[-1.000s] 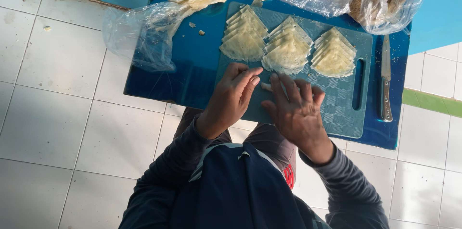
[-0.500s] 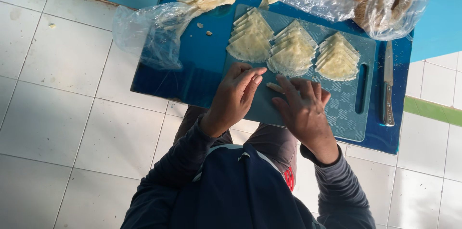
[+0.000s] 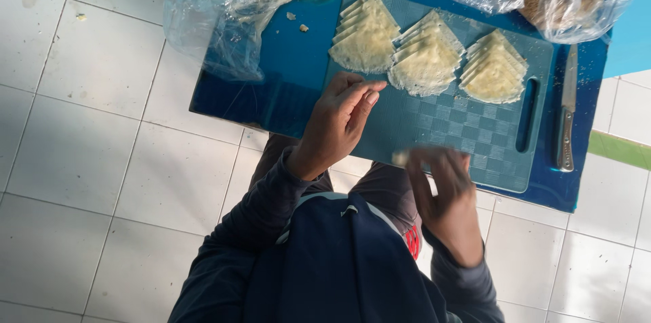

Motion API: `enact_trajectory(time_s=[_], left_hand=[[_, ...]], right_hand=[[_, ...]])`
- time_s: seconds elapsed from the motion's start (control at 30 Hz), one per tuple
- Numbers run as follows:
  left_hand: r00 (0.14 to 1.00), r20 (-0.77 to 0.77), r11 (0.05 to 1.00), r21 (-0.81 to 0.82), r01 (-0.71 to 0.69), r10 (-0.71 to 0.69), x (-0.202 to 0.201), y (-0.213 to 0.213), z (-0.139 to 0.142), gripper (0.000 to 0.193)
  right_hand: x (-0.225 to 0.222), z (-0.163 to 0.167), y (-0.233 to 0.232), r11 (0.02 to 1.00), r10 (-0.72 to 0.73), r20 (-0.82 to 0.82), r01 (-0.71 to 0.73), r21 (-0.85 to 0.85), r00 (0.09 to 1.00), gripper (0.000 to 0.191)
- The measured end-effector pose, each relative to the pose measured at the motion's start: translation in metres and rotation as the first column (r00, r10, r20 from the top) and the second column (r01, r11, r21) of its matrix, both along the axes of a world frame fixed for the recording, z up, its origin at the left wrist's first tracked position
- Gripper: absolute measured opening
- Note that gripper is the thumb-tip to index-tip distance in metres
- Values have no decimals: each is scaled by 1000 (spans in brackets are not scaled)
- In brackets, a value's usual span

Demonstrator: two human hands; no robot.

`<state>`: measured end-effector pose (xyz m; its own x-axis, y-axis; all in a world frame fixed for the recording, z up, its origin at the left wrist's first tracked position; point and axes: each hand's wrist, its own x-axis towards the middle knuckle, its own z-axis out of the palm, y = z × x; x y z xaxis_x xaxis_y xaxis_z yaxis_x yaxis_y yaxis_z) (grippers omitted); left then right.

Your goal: The person sits at a low table and folds triangular pastry wrappers one at a time, spooning a brown filling from a plastic bag onto each wrapper and pinching the edges closed, stacking the finished pastries in rows on a cutting board.

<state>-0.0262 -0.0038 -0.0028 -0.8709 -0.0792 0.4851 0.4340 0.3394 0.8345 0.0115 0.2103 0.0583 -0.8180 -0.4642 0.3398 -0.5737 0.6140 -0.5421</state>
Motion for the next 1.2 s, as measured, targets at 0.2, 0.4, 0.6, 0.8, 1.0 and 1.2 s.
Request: enact_trajectory(time_s=[0.2,0.4,0.6,0.8,1.0,1.2], left_hand=[[1000,1,998,59,9,-9,1,-1,2,20],[999,-42,1000,-16,-21,21,1,-2,3,20],[999,22,998,60,-32,30,6,-7,9,22],[1000,18,999,33,-13,12,2,-6,11,22],[993,-75,981,-170,-97,85,0,2,7,16],[995,-55,921,-376,-103,89,2,9,10,20]], right_hand=[[29,-91,28,973,225,275,-233,-3,935,29],[-27,-252,8,990,-18,-13,20,142,1000,19],[-4,-213,20,992,32,158,-50,113,987,17],[18,-37,46,921,384,314,-384,-63,868,31],[-77,20,10,940,267,-94,-238,243,959,28],[-118,6,-23,937,285,-230,-220,270,931,20]])
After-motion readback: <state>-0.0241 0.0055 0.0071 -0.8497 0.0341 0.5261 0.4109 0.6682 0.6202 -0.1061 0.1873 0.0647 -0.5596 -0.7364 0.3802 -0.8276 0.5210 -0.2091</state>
